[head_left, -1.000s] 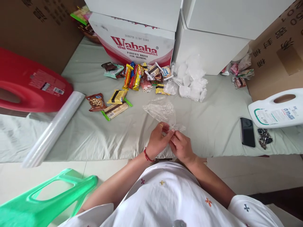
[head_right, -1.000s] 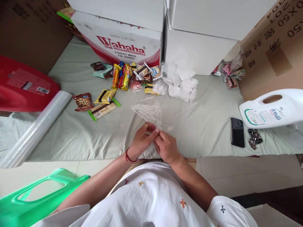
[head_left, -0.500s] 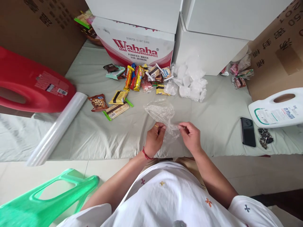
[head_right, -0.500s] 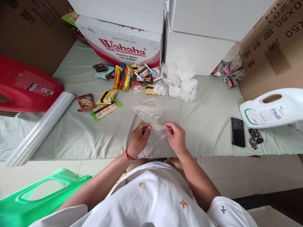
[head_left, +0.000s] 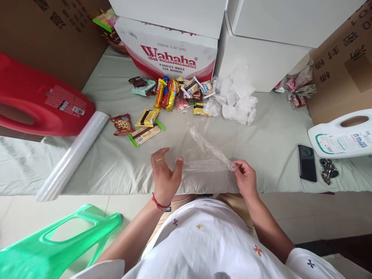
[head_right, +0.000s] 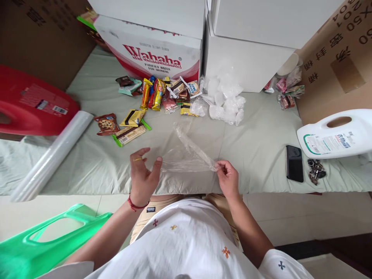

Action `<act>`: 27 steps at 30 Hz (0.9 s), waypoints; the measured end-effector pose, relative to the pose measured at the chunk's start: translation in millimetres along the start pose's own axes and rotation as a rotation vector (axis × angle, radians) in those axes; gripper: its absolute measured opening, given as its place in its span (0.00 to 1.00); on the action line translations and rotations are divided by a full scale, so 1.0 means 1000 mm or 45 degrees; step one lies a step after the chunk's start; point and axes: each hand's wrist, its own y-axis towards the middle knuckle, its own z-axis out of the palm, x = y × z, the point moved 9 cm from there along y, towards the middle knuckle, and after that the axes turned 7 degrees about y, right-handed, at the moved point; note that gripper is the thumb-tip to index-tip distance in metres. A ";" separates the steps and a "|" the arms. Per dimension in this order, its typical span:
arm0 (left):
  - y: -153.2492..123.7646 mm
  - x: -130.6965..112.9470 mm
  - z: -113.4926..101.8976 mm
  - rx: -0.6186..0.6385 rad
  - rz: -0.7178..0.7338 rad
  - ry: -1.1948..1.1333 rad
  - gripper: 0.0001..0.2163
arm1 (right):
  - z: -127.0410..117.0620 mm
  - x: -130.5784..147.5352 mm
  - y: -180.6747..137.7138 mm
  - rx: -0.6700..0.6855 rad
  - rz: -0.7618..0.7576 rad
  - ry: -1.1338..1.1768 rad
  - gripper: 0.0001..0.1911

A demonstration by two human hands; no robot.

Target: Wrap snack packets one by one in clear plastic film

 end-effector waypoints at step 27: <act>0.024 0.018 0.082 0.587 -0.721 -0.903 0.16 | 0.056 0.023 0.080 0.126 0.098 0.135 0.21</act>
